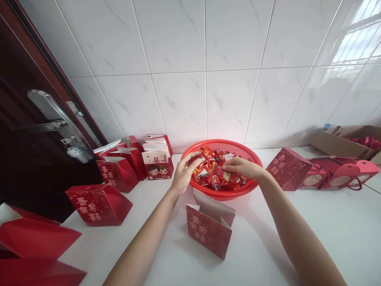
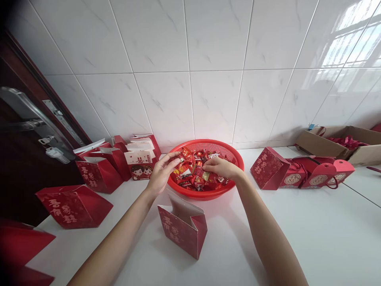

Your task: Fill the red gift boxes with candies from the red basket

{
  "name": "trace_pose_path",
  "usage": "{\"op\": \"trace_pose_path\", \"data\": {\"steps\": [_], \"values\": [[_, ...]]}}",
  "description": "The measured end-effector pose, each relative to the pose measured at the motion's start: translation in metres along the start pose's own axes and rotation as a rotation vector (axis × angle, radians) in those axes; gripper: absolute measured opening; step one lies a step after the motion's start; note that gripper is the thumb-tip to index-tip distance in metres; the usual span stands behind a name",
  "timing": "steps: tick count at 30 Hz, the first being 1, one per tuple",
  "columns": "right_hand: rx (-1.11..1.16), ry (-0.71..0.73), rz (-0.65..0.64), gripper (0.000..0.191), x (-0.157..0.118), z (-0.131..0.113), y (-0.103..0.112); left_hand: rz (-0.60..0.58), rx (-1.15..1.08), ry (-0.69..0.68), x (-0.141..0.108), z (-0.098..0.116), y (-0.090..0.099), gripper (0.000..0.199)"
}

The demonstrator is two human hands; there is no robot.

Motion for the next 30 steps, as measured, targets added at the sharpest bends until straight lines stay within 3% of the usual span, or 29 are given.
{"op": "trace_pose_path", "data": {"steps": [6,13,17,22,27,30], "values": [[-0.009,-0.041,0.019,0.036,-0.001,0.008,0.010,0.007,0.001,0.005,0.000,0.001,0.000,0.036],[-0.229,-0.061,0.268,0.028,-0.005,0.012,0.033,0.007,-0.012,0.003,0.001,-0.001,0.000,0.034],[-0.218,-0.008,0.242,0.030,-0.008,0.010,0.035,0.010,-0.062,0.020,0.001,-0.002,0.000,0.035],[-0.205,0.041,0.366,0.022,-0.009,0.010,0.046,0.054,-0.215,0.069,0.003,-0.004,0.002,0.038],[-0.360,-0.053,0.312,0.026,0.030,0.003,0.044,0.059,-0.318,0.094,0.006,-0.006,0.004,0.036],[-0.401,-0.021,0.261,0.032,0.057,-0.012,0.038,0.064,-0.328,0.086,0.006,-0.006,0.004,0.036]]}}
Point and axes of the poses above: each hand's wrist, its own x-axis towards the middle knuckle, its own y-axis out of the back of the hand, z = x × y, the point moved 6 cm from there along x, towards the middle knuckle, and after that the axes turned 9 degrees about x, right-handed, at the moved point
